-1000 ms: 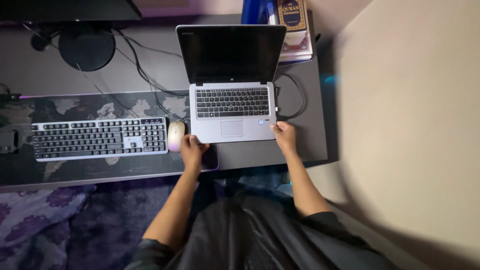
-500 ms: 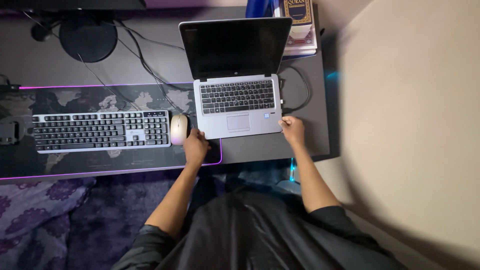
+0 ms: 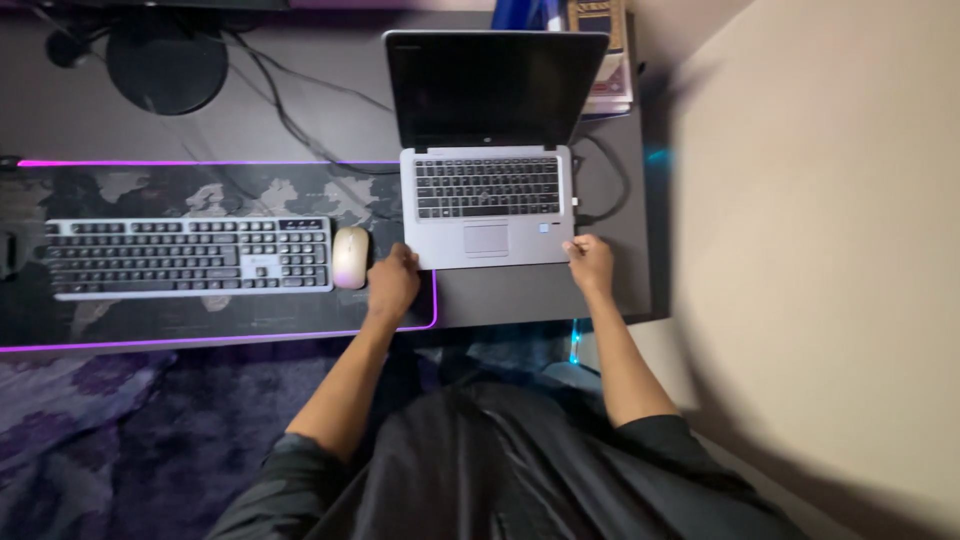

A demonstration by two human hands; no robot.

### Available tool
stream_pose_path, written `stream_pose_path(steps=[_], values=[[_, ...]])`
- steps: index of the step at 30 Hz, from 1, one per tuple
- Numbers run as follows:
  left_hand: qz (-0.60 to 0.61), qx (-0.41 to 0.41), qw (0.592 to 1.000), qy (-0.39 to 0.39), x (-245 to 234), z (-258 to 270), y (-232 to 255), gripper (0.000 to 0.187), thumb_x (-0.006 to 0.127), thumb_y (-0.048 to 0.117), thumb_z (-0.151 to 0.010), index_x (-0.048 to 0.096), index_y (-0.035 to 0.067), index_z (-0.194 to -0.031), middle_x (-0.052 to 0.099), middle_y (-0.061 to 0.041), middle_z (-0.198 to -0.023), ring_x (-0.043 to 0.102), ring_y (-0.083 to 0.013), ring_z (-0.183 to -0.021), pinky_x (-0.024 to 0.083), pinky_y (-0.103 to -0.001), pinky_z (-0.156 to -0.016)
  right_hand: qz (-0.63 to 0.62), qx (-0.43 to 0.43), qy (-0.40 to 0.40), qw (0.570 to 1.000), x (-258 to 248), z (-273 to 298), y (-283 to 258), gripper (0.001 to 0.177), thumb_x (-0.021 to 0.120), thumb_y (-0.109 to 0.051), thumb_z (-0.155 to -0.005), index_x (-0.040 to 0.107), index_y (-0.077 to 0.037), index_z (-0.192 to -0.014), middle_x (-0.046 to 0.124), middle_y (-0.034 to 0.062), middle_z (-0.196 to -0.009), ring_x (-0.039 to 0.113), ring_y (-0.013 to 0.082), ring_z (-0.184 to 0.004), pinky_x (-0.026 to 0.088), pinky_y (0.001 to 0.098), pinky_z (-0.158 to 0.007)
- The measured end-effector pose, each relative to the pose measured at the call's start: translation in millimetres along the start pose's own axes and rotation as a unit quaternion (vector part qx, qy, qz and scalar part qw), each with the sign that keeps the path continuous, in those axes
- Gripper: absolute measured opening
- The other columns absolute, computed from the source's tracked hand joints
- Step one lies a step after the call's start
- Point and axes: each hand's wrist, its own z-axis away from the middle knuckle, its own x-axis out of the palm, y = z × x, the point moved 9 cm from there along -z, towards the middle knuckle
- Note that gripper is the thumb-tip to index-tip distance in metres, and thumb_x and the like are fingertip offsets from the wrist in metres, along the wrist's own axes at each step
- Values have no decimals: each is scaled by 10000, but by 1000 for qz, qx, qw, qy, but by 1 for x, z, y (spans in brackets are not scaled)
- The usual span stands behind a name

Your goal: The person opens a desk drawer, retrieves a cable, and places it back inside. They then adjust a laptop and a water bottle on the desk, and briefly use the keyboard and mouse. The person closes the drawer and rubs their hands together.

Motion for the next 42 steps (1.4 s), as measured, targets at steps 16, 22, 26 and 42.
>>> stream_pose_path(steps=[16, 22, 26, 42], values=[[54, 82, 995, 33, -29, 12, 45, 918, 935, 97, -637, 527, -46, -1447, 552, -239, -1213, 553, -420, -1068, 492, -461, -914, 81, -138, 108, 981, -5, 21, -44, 376, 872, -163, -794, 732, -47, -1123, 623, 122, -924, 624, 227, -766, 547, 346, -719], [63, 43, 997, 14, -31, 7, 43, 941, 958, 101, -604, 553, -35, -1443, 567, -210, -1221, 591, -375, -1069, 530, -419, -893, 58, -9, 29, 998, 1, -10, -4, 326, 832, -289, -845, 728, -2, -960, 750, 108, -782, 718, 193, -689, 546, 327, -663], [44, 61, 997, 16, -31, 6, 40, 938, 966, 120, -588, 569, -45, -1422, 566, -227, -1214, 579, -393, -1073, 514, -436, -910, 90, -9, 3, 996, 2, -3, -11, 289, 811, -271, -859, 725, -1, -915, 764, 128, -820, 734, 203, -728, 548, 322, -680], [-14, 126, 984, 121, -39, -52, 74, 558, 759, 214, -930, 528, -64, -1354, 548, -288, -1292, 501, -452, -1193, 400, -530, -1044, 165, -268, 158, 936, 2, -18, -115, 472, 775, -53, -827, 650, -38, -1282, 606, 183, -1172, 577, 411, -1087, 473, 473, -950]])
